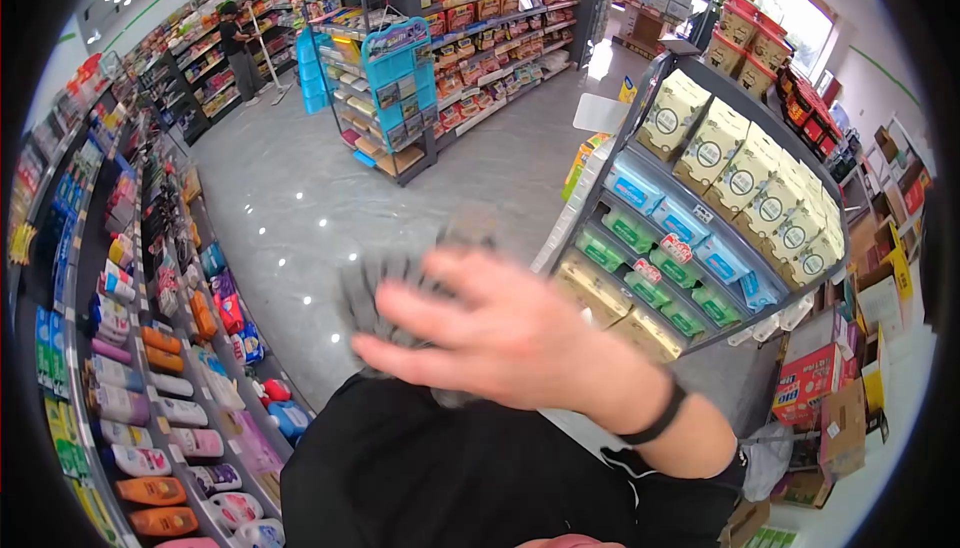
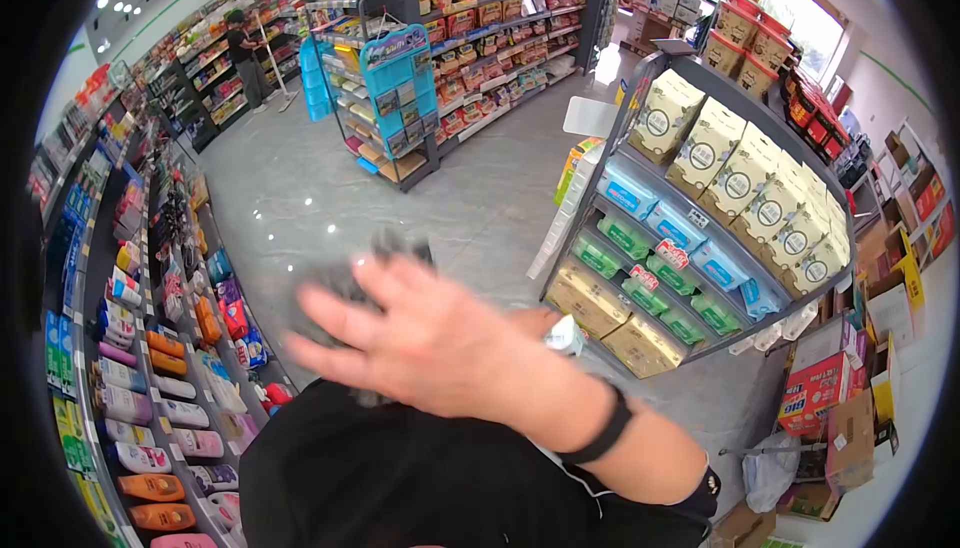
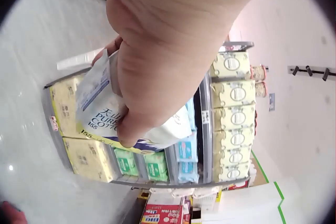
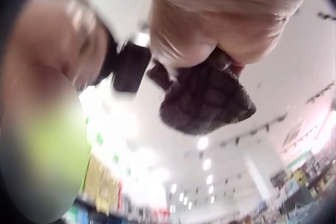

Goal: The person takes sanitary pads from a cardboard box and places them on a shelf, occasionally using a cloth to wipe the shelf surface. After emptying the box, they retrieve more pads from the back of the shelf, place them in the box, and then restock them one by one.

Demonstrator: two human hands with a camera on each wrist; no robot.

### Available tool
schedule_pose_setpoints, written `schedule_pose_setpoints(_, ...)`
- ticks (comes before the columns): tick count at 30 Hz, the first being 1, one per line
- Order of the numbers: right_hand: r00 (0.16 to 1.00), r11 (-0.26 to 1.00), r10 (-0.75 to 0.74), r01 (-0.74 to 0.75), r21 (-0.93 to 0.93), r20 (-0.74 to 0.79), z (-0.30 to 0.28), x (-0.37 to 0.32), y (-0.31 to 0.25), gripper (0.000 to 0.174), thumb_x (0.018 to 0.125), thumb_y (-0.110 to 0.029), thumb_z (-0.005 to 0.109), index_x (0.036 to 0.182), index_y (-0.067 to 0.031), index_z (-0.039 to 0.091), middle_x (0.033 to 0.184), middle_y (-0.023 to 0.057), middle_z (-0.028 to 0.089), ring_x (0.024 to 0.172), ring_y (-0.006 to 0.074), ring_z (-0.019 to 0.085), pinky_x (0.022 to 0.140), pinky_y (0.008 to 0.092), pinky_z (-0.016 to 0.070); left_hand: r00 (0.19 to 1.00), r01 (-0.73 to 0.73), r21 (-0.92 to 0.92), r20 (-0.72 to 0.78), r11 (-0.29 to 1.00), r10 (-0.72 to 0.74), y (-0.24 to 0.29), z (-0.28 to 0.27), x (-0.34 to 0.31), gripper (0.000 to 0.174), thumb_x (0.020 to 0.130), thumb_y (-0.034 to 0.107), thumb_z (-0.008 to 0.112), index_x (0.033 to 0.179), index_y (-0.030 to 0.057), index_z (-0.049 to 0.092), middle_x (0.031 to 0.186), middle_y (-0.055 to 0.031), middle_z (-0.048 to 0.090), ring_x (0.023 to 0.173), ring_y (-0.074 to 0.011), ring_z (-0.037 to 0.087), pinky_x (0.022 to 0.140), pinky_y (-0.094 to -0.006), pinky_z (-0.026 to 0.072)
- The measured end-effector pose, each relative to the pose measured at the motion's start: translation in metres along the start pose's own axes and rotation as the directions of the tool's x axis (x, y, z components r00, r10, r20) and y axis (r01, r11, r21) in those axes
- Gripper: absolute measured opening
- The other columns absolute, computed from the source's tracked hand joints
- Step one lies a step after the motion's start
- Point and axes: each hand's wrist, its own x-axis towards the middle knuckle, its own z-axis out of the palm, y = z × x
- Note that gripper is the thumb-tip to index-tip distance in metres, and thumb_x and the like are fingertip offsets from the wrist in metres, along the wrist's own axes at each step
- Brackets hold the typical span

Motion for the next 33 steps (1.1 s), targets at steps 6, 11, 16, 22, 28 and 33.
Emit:
schedule_pose_setpoints(6,0.639,0.494,0.768,-0.629,-0.601,-0.038,0.046,-0.253,0.081,0.033,0.079,-0.006,0.051,0.109,-0.0127,0.062,0.111,0.0132,0.061,0.104,0.0315,0.056,0.086,0.0406,0.0457,0.932,0.104,0.105,0.336,0.989,-0.134,-0.044,0.000,-0.058,0.079,0.067,0.034,0.077,0.132,0.0050,0.043,0.124,-0.0214,0.054,0.112,-0.0369,0.053,0.093,-0.0419,0.0451)
schedule_pose_setpoints(11,-0.222,-0.286,0.934,-0.934,-0.214,-0.282,0.041,-0.478,-0.025,0.048,0.077,0.000,0.060,0.124,-0.0092,0.055,0.117,0.0184,0.061,0.101,0.0363,0.060,0.087,0.0419,0.0478,0.982,0.144,-0.249,0.158,0.958,-0.106,-0.078,-0.018,-0.027,0.082,0.065,0.032,0.080,0.132,0.0024,0.042,0.117,-0.0198,0.059,0.111,-0.0331,0.055,0.097,-0.0387,0.0437)
schedule_pose_setpoints(16,-0.586,-0.118,0.645,-0.710,0.694,-0.490,0.044,-0.415,-0.082,0.056,0.080,0.002,0.062,0.133,-0.0012,0.045,0.118,0.0148,0.060,0.109,0.0210,0.056,0.095,0.0315,0.0428,0.974,0.072,-0.858,0.169,0.509,0.148,0.021,-0.053,0.071,0.076,0.072,0.014,0.078,0.136,0.0021,0.038,0.117,-0.0104,0.058,0.108,-0.0198,0.055,0.094,-0.0333,0.0445)
schedule_pose_setpoints(22,-0.027,0.012,0.418,-0.999,0.035,-0.908,0.024,-0.268,-0.035,0.064,0.069,0.002,0.070,0.129,-0.0056,0.050,0.123,0.0138,0.054,0.113,0.0300,0.053,0.097,0.0379,0.0425,0.721,-0.398,-0.588,0.275,0.704,0.636,0.115,-0.046,0.126,0.086,0.062,0.022,0.082,0.134,0.0016,0.040,0.122,-0.0182,0.055,0.111,-0.0317,0.055,0.094,-0.0363,0.0450)
schedule_pose_setpoints(28,-0.115,-0.298,0.472,-0.954,-0.036,-0.874,0.052,-0.251,0.000,0.063,0.065,-0.014,0.079,0.123,-0.0112,0.054,0.125,0.0141,0.050,0.118,0.0364,0.046,0.099,0.0433,0.0408,0.289,-0.718,-0.556,0.310,0.419,0.906,0.153,-0.006,0.118,0.057,0.068,0.028,0.074,0.120,0.0113,0.056,0.117,-0.0151,0.057,0.103,-0.0341,0.058,0.085,-0.0409,0.0499)
schedule_pose_setpoints(33,-0.617,0.001,0.142,-0.782,0.624,-0.774,0.122,-0.256,-0.069,0.048,0.080,-0.003,0.066,0.126,-0.0030,0.051,0.117,0.0094,0.059,0.110,0.0191,0.055,0.096,0.0326,0.0426,-0.007,-0.744,-0.626,0.358,0.234,0.934,0.174,0.005,0.081,0.057,0.066,0.025,0.076,0.113,-0.0006,0.054,0.111,-0.0153,0.058,0.105,-0.0342,0.055,0.083,-0.0405,0.0491)
